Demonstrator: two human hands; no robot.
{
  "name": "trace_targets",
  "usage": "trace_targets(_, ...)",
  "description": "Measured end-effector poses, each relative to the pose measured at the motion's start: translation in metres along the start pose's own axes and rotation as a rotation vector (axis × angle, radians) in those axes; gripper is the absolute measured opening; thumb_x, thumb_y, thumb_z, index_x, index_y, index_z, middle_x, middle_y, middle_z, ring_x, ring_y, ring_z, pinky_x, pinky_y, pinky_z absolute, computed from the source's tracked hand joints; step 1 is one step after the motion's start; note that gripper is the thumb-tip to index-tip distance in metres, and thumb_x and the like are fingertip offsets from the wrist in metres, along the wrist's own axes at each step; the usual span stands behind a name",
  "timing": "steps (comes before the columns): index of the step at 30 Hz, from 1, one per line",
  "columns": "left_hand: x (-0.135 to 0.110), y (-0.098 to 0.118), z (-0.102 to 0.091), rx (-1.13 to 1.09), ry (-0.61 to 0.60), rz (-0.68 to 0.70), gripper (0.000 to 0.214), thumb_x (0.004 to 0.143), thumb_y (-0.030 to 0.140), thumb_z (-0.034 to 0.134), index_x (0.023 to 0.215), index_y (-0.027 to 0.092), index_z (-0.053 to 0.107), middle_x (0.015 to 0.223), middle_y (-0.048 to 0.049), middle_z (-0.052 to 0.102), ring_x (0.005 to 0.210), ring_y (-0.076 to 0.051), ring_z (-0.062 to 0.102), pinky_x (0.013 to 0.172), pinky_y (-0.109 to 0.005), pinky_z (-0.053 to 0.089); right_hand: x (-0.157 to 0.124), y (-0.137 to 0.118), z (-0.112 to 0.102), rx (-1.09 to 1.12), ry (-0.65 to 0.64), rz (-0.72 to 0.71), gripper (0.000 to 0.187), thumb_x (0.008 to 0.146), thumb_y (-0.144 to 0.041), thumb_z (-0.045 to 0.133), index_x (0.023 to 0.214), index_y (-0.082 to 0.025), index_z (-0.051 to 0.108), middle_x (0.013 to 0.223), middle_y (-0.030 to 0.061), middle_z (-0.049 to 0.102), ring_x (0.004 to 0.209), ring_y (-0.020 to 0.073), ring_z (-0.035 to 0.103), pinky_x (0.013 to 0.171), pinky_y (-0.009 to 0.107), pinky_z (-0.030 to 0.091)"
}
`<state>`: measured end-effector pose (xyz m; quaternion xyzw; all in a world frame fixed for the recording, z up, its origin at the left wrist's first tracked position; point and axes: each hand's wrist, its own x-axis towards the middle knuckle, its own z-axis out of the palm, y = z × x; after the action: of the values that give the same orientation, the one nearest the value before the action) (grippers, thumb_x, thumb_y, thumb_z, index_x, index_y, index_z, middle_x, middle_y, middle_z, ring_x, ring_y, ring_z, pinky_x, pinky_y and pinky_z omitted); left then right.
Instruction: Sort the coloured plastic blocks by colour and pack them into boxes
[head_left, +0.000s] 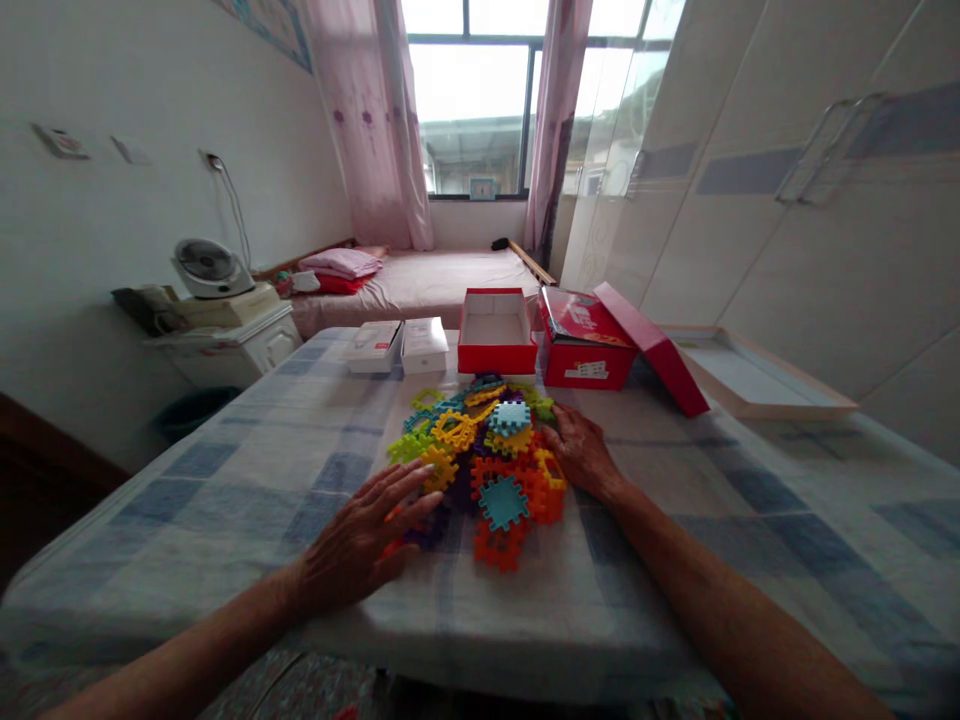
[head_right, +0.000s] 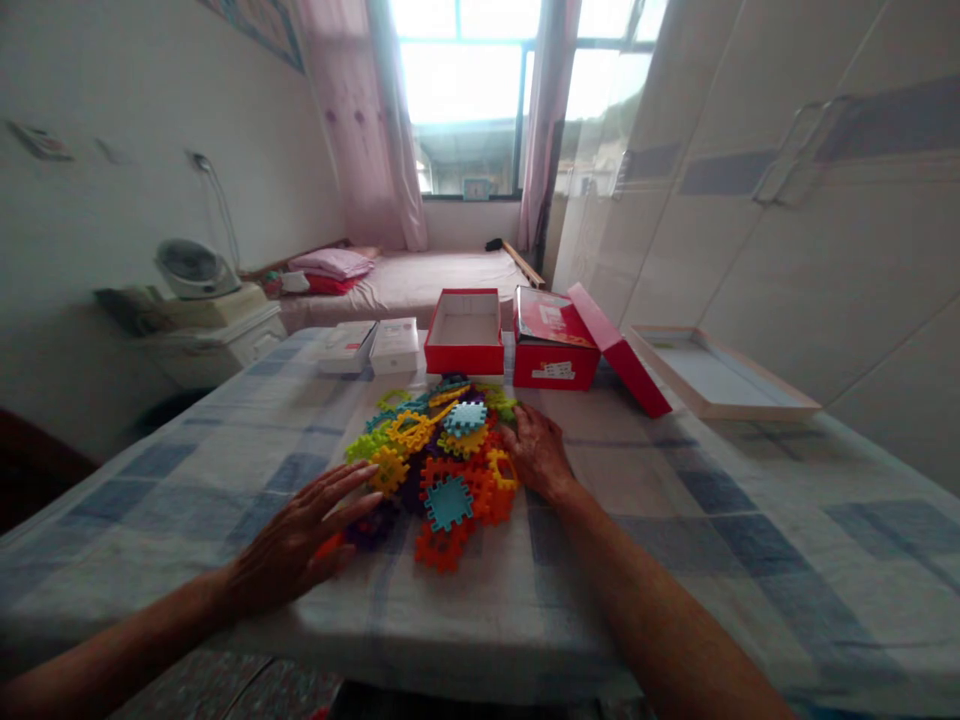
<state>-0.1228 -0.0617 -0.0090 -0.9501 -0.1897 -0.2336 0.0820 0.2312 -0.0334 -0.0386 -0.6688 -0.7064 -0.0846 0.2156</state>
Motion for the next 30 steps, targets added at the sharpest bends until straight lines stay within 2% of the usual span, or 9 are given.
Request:
trace_targets(3, -0.01, -0.01, -0.003, 0.032, 0.042, -0.123, 0.057, 0.09, 0.021, 0.043, 0.144, 0.033, 0.026, 0.15, -0.0052, 0.033, 0.134, -0.025, 0.036, 0.107, -0.043, 0.038, 0.001, 0.0, 0.001, 0.009, -0.004, 0.008, 0.039, 0.092, -0.032, 0.037, 0.121, -0.016, 0.057, 0.13, 0.0121, 0.055, 0.121, 0.0246, 0.048, 0.102, 0.038, 0.036)
trace_targets(6, -0.036, -0.039, -0.005, 0.113, 0.066, -0.395, 0.051, 0.091, 0.03, 0.041, 0.142, 0.033, 0.032, 0.151, -0.0041, 0.031, 0.136, -0.026, 0.033, 0.109, -0.047, 0.035, 0.001, 0.001, 0.001, 0.017, -0.004, 0.025, 0.042, 0.092, -0.033, 0.036, 0.125, -0.014, 0.054, 0.13, 0.0142, 0.054, 0.12, 0.0244, 0.049, 0.102, 0.037, 0.037)
trace_targets(10, -0.085, -0.083, -0.005, 0.227, -0.172, -0.807, 0.061, 0.088, 0.049, 0.035, 0.135, 0.011, 0.047, 0.141, -0.0169, 0.045, 0.134, -0.034, 0.035, 0.108, -0.054, 0.033, 0.001, 0.001, 0.001, 0.016, -0.004, 0.017, 0.041, 0.092, -0.032, 0.037, 0.125, -0.015, 0.054, 0.131, 0.0137, 0.054, 0.121, 0.0249, 0.048, 0.102, 0.038, 0.036)
trace_targets(15, -0.097, -0.088, -0.008, 0.25, -0.265, -0.865, 0.068, 0.089, 0.053, 0.029, 0.134, 0.004, 0.046, 0.142, -0.0221, 0.042, 0.135, -0.034, 0.033, 0.109, -0.052, 0.03, 0.0, -0.001, 0.0, 0.03, 0.001, 0.033, 0.042, 0.092, -0.033, 0.037, 0.126, -0.014, 0.053, 0.131, 0.0144, 0.054, 0.121, 0.0254, 0.049, 0.102, 0.037, 0.036)
trace_targets(18, -0.064, -0.057, -0.011, 0.185, -0.181, -0.719, 0.064, 0.089, 0.053, 0.036, 0.137, 0.011, 0.042, 0.146, -0.0199, 0.036, 0.135, -0.034, 0.033, 0.105, -0.052, 0.036, 0.001, -0.002, -0.001, 0.082, 0.007, 0.065, 0.047, 0.092, -0.034, 0.036, 0.131, -0.009, 0.047, 0.129, 0.0158, 0.055, 0.118, 0.0236, 0.051, 0.101, 0.035, 0.036)
trace_targets(21, -0.015, -0.015, -0.012, 0.04, -0.151, -0.336, 0.059, 0.088, 0.045, 0.048, 0.142, 0.026, 0.034, 0.152, -0.0105, 0.027, 0.137, -0.03, 0.03, 0.105, -0.047, 0.038, 0.001, -0.003, -0.002, 0.122, 0.014, 0.076, 0.049, 0.092, -0.035, 0.035, 0.132, -0.008, 0.044, 0.128, 0.0151, 0.056, 0.117, 0.0221, 0.052, 0.101, 0.034, 0.036)
trace_targets(25, 0.047, 0.03, -0.001, -0.071, -0.15, 0.106, 0.049, 0.088, 0.033, 0.051, 0.136, 0.026, 0.043, 0.15, -0.0075, 0.034, 0.14, -0.027, 0.023, 0.113, -0.05, 0.026, 0.001, -0.002, -0.001, 0.118, 0.013, 0.086, 0.048, 0.092, -0.036, 0.036, 0.132, -0.01, 0.044, 0.128, 0.0141, 0.056, 0.118, 0.0216, 0.051, 0.102, 0.034, 0.035)
trace_targets(28, 0.078, 0.043, 0.014, -0.098, -0.224, 0.318, 0.041, 0.087, 0.037, 0.053, 0.126, 0.024, 0.053, 0.147, -0.0057, 0.039, 0.14, -0.026, 0.023, 0.116, -0.049, 0.017, 0.0, -0.001, 0.0, 0.107, 0.006, 0.094, 0.049, 0.092, -0.036, 0.036, 0.133, -0.01, 0.044, 0.129, 0.014, 0.055, 0.119, 0.0219, 0.05, 0.102, 0.034, 0.034)
trace_targets(30, 0.092, 0.04, 0.023, -0.088, -0.221, 0.355, 0.035, 0.087, 0.037, 0.053, 0.119, 0.024, 0.057, 0.146, -0.0056, 0.04, 0.14, -0.025, 0.025, 0.116, -0.048, 0.015, 0.0, 0.0, 0.001, 0.099, 0.003, 0.079, 0.049, 0.092, -0.035, 0.035, 0.133, -0.01, 0.044, 0.13, 0.0144, 0.054, 0.12, 0.0222, 0.05, 0.103, 0.035, 0.034)
